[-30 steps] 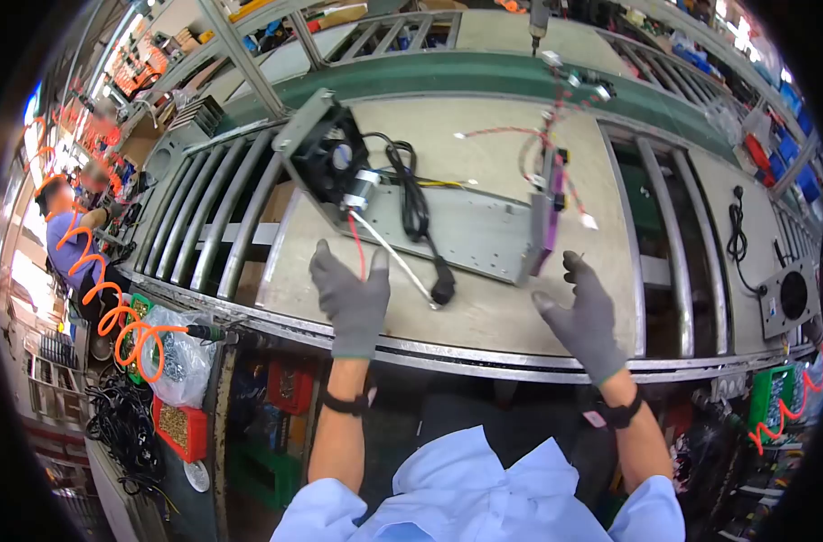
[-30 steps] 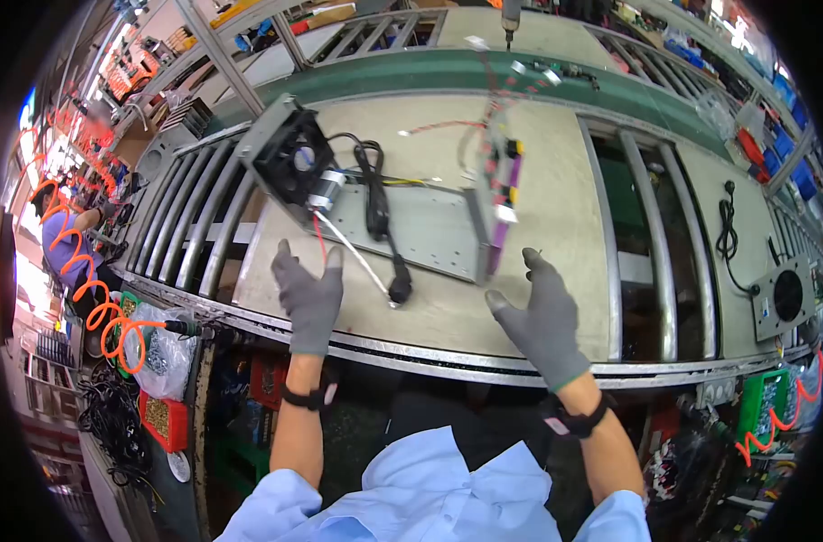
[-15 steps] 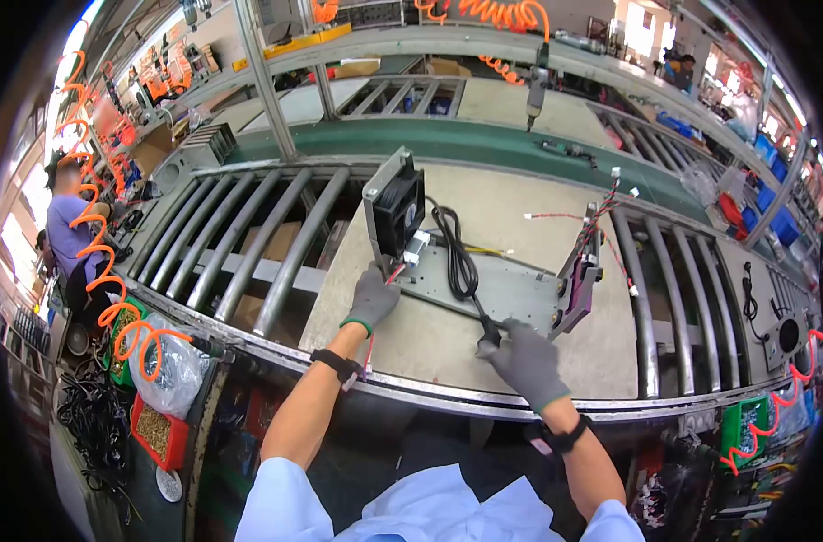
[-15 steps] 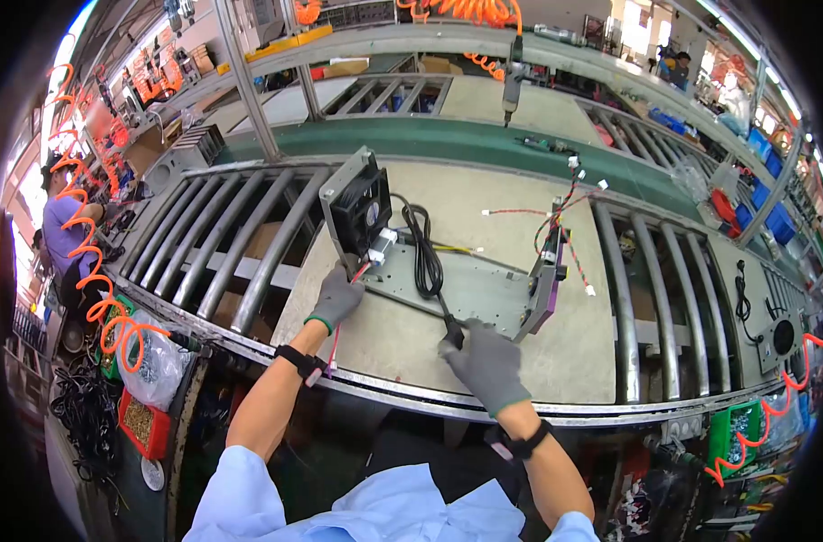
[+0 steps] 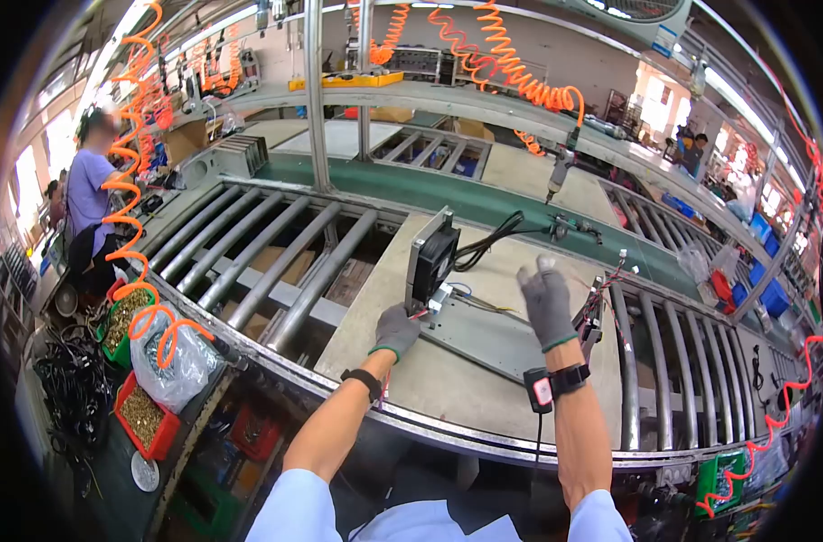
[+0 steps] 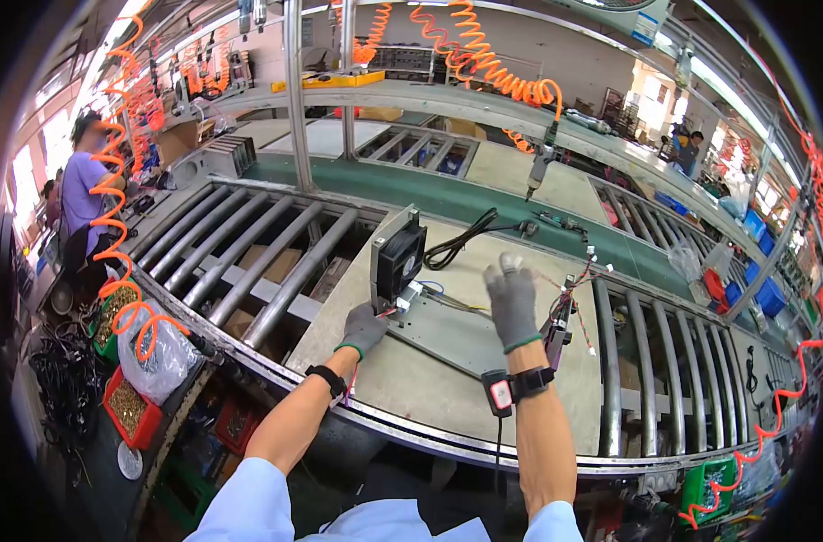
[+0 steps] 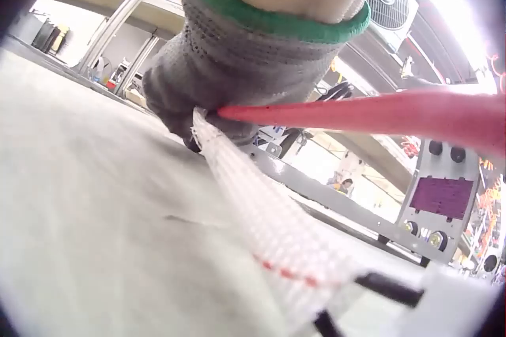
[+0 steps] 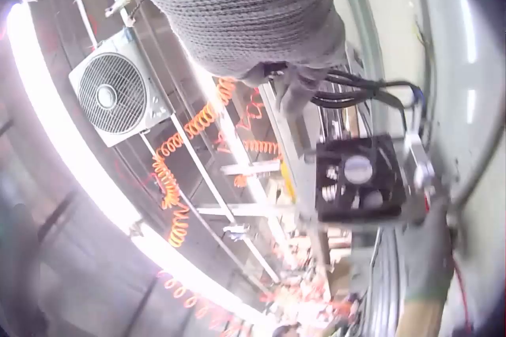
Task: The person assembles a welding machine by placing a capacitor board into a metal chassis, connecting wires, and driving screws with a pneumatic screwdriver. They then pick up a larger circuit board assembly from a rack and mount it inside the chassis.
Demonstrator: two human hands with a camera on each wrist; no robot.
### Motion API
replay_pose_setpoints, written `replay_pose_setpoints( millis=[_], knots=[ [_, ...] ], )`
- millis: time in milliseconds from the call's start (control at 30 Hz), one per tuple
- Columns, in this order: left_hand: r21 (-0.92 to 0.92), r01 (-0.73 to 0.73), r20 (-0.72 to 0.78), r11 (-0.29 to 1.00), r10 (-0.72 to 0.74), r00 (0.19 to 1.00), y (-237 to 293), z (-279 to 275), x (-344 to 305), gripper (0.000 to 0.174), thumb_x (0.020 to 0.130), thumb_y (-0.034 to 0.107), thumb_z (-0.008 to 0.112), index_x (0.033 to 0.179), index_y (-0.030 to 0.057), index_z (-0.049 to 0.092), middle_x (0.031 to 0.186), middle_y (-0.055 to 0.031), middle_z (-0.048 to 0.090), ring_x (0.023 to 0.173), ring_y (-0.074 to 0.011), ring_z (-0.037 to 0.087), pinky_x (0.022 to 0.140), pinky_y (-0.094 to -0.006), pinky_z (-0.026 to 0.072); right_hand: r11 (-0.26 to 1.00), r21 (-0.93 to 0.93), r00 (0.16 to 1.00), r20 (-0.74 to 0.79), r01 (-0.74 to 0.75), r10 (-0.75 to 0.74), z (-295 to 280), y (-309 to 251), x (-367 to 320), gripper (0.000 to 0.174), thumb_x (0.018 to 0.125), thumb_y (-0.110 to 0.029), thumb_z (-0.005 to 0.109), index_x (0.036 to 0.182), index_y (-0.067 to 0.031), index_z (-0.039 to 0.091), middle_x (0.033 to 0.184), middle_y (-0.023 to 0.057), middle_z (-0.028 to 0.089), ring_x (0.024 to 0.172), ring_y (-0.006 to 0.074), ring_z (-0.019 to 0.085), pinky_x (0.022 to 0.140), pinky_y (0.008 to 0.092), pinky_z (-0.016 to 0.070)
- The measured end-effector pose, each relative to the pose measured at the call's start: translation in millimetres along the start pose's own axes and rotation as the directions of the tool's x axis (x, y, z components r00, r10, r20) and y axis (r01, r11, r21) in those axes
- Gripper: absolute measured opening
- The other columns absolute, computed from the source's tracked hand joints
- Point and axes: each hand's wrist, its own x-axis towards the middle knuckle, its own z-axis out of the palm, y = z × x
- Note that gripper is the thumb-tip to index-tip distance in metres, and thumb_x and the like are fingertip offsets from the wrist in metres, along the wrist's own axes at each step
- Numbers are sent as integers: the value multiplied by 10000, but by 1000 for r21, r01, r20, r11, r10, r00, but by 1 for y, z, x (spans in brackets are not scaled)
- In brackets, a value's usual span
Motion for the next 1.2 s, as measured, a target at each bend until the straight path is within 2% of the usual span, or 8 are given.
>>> replay_pose_setpoints(
  millis=[67, 100, 167, 333, 700, 867, 1100, 1200],
  knots=[
    [-25, -22, 6, 999, 22, 1000, 4, -4, 2, 278, 827, 230, 682, 1064, 107, 759, 1025, -220, 733, 1009, -396, 697, 875, -462, 551, 599, -740, 950, 196, 306, -243, -40, 39, -9, 349, 956, -285, 701, 1159, -11, 626, 1115, 127, 675, 1047, 255, 636, 975, 392, 507],
    [-38, -38, 10, 999, 38, 999, 5, -6, 0, 281, 829, 230, 679, 1064, 94, 752, 1029, -224, 730, 1013, -397, 696, 878, -465, 550, 542, -833, 959, -48, 117, -280, 5, 33, -58, 431, 927, -308, 732, 1212, -2, 628, 1160, 164, 681, 1094, 304, 646, 1003, 403, 503],
    [-38, -62, 16, 997, 63, 998, -1, -2, -3, 288, 833, 232, 672, 1063, 72, 739, 1024, -231, 727, 1013, -401, 694, 880, -471, 550, 267, -963, 992, 13, -21, 124, -6, 25, -110, 594, 904, -316, 711, 1377, 2, 543, 1341, 192, 612, 1220, 403, 572, 1021, 423, 482],
    [72, -107, 110, 992, 98, 989, 7, -25, -34, 305, 839, 257, 650, 1050, 46, 715, 996, -240, 726, 990, -412, 698, 876, -487, 552, -424, -830, 926, 372, 363, 64, -43, 3, -178, 393, 813, -241, 781, 1142, -59, 664, 1070, 181, 674, 1045, 388, 620, 915, 432, 507],
    [346, -418, 357, 840, 294, 887, 91, -100, -50, 427, 781, 389, 639, 781, -32, 709, 799, -293, 678, 770, -444, 684, 740, -498, 546, -374, -808, 850, 520, 455, -88, -9, -97, -206, 323, 677, -190, 858, 889, -105, 629, 787, 78, 564, 786, 318, 584, 675, 451, 474],
    [290, -313, 570, 905, 100, 815, 124, -91, -43, 516, 820, 477, 649, 795, -35, 710, 701, -214, 661, 666, -341, 678, 659, -440, 536, -475, -720, 745, 642, 506, -178, -40, -107, -179, 391, 768, -458, 825, 824, -122, 633, 696, 53, 548, 620, 259, 575, 523, 383, 420],
    [-16, -6, 651, 1000, 15, 759, 119, -114, -75, 515, 970, 528, 636, 925, 19, 701, 690, -9, 577, 572, -85, 547, 503, -274, 424, -406, -693, 718, 686, 596, -118, -67, -122, -143, 335, 753, -383, 816, 795, -108, 632, 697, 70, 568, 637, 264, 593, 549, 393, 442],
    [42, -605, 354, 795, 555, 753, 78, -112, -72, 288, 993, 343, 645, 904, 70, 666, 729, -89, 636, 596, -231, 620, 535, -365, 484, -404, -688, 724, 684, 603, -86, -67, -124, -144, 314, 751, -355, 803, 816, -100, 631, 707, 79, 572, 652, 275, 596, 571, 403, 454]
  ],
)
